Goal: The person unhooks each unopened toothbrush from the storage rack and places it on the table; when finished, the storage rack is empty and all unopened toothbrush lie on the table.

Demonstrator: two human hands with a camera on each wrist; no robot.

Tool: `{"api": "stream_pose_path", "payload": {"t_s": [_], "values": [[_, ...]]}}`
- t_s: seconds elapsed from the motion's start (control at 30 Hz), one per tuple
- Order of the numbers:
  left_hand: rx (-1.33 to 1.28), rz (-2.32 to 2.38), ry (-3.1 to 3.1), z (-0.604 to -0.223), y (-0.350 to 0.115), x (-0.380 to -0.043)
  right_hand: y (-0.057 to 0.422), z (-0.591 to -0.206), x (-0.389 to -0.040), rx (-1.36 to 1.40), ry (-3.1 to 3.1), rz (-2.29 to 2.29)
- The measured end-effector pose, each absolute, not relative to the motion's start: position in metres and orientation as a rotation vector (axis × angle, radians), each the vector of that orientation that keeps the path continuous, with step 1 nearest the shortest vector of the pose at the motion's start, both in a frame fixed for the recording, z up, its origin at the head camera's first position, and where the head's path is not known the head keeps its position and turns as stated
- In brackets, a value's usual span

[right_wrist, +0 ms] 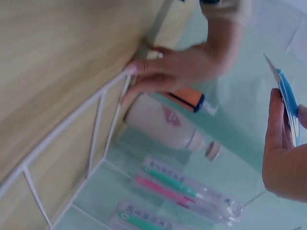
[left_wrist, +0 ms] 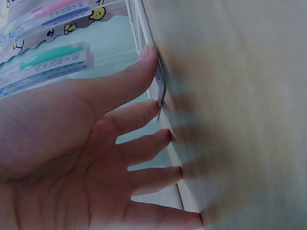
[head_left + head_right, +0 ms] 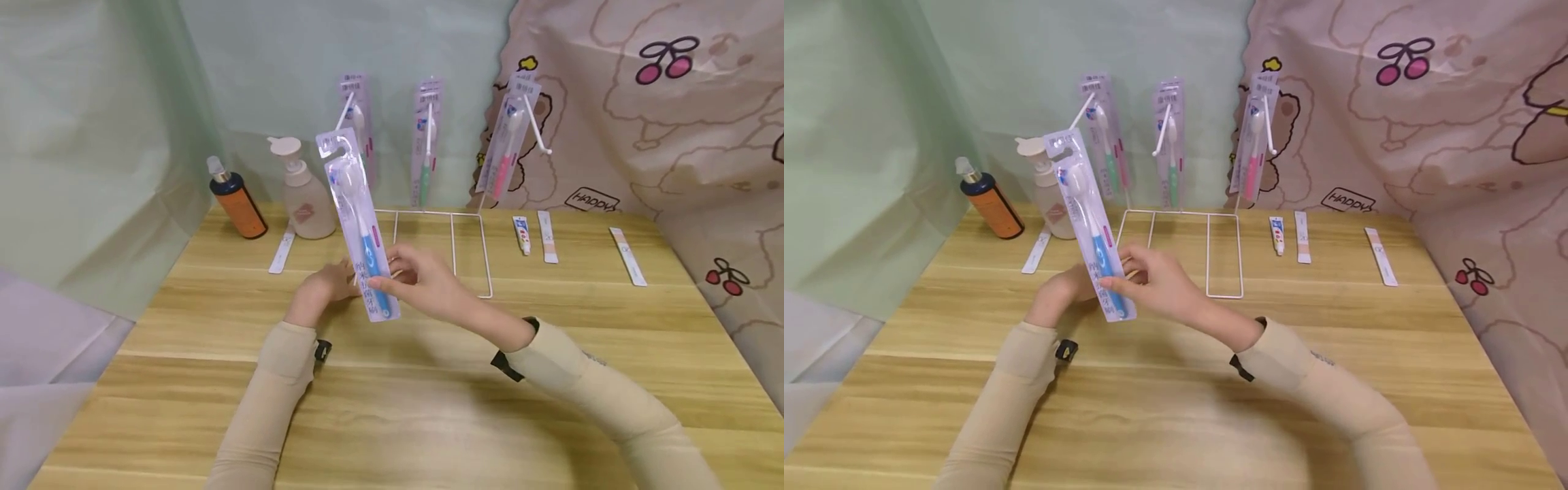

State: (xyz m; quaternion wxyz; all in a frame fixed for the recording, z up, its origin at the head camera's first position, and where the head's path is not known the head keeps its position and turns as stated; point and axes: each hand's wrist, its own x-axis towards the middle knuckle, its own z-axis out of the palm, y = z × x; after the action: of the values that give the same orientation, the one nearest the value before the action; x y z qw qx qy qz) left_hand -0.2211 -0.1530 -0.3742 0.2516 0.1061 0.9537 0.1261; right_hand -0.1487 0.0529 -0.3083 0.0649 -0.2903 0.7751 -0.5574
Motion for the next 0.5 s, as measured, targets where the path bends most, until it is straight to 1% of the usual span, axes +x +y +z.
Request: {"api": "stream_pose_path", "payload": {"t_s": [0.17, 0.37, 0.5], "values": [[0.312, 0.387, 2.636, -0.373, -0.152, -0.221, 0.057, -0.321, -0.132, -0.809, 2.22, -1.593], [0.329, 0.354, 2.619, -0.375, -0.152, -0.221, 0.072, -0.347, -0.113, -0.766, 2.165, -1.446], [0.339, 0.324, 2.592, -0.378, -0.155, -0.223, 0.077, -0.367, -0.099, -0.561, 2.06, -1.447]]}}
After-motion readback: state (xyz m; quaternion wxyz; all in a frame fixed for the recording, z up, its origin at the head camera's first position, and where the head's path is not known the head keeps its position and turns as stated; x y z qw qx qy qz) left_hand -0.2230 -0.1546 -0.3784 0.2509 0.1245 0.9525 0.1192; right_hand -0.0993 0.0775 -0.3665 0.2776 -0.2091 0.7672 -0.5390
